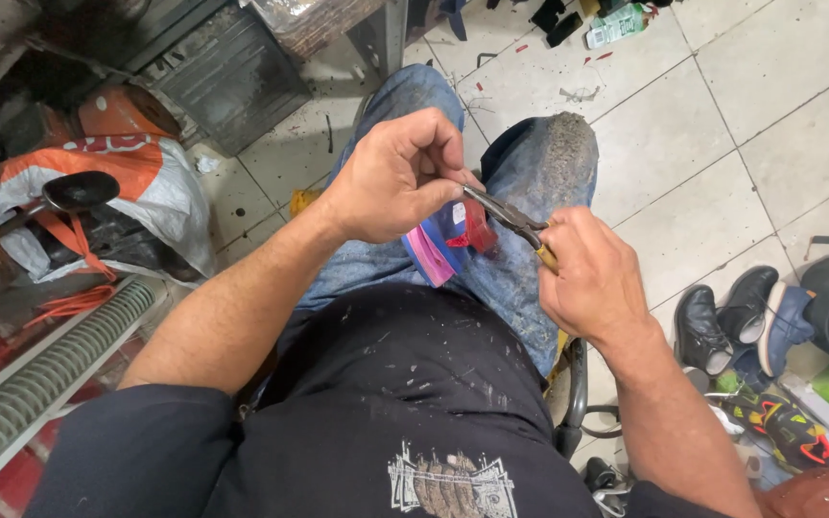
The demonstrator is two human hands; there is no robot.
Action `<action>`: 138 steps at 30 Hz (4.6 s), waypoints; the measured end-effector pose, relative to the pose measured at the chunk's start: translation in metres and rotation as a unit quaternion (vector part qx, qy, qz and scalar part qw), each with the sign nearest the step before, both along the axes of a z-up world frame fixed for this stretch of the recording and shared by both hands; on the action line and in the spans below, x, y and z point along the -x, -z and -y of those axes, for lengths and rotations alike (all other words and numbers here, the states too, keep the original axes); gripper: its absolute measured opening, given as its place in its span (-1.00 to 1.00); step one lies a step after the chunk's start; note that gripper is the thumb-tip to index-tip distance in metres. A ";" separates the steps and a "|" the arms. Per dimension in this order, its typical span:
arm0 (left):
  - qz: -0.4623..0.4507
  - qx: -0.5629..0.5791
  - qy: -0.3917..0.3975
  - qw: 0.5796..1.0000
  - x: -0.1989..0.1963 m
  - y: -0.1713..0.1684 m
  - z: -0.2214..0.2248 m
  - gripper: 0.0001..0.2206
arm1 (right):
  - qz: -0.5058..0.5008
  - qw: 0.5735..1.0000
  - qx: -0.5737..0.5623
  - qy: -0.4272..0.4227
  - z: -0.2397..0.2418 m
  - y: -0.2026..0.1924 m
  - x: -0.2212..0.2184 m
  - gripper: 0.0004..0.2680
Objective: Trimming excess material from a sandal strap and fitting it into the sole using pliers and scissors.
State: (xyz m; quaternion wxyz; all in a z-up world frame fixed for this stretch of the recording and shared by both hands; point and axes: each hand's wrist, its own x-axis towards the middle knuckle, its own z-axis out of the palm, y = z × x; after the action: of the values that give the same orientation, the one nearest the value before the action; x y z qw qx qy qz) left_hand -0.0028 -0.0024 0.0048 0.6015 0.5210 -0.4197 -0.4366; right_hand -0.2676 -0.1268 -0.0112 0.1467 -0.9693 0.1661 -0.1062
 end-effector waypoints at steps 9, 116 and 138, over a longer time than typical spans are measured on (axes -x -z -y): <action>0.055 -0.027 0.070 0.996 -0.004 -0.007 0.002 -0.76 | -0.035 0.994 -0.098 -0.032 -0.010 -0.029 -0.009 -0.72; 0.423 -0.093 0.103 0.896 0.015 0.090 -0.004 -0.91 | 0.062 0.705 -0.635 0.310 0.010 0.083 -0.117 -0.65; 0.277 -0.086 0.147 0.946 -0.027 0.036 0.007 -0.89 | 0.302 0.688 -0.581 0.313 -0.062 0.044 -0.088 -0.60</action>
State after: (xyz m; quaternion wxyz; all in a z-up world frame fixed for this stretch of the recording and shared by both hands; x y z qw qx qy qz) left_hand 0.0239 -0.0089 -0.0309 0.3436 0.6037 -0.6024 -0.3932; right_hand -0.1799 -0.0645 -0.0555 0.6807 -0.4979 0.4350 -0.3155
